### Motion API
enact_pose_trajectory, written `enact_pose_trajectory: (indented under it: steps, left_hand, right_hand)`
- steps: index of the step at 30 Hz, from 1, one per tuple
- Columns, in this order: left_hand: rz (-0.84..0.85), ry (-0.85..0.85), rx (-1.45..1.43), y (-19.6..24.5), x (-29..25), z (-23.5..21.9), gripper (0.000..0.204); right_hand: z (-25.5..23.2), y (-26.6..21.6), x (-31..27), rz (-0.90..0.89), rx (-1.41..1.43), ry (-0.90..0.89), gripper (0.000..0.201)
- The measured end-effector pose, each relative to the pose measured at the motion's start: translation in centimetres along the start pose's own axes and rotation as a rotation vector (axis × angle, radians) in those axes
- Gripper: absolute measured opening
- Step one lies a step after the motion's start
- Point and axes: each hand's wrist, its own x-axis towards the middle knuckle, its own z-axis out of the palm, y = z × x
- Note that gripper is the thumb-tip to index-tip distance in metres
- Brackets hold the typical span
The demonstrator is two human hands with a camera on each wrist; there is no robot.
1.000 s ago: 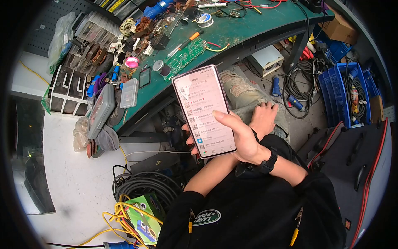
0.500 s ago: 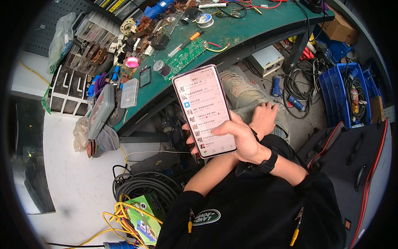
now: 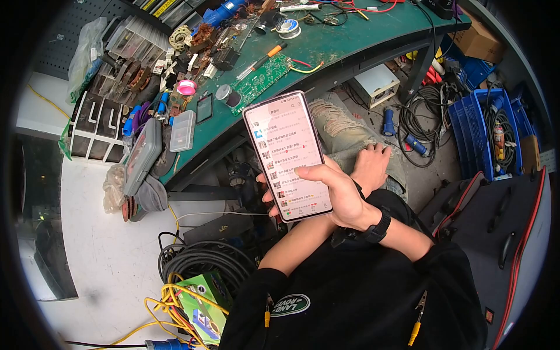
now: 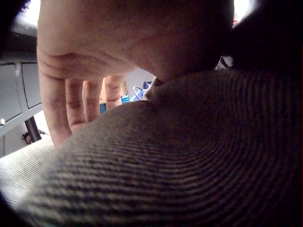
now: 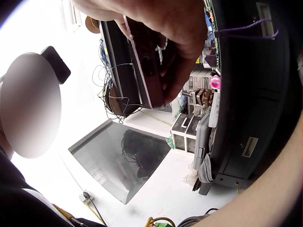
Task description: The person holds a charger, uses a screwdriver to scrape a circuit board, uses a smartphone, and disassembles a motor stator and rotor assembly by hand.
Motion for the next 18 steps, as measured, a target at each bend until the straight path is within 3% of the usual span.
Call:
enact_pose_trajectory:
  steps: [18]
  left_hand:
    - [0.001,-0.002,0.029,0.04,0.03,0.26,0.059]
  right_hand:
    - [-0.02,0.03,-0.02,0.005,0.003,0.010,0.060]
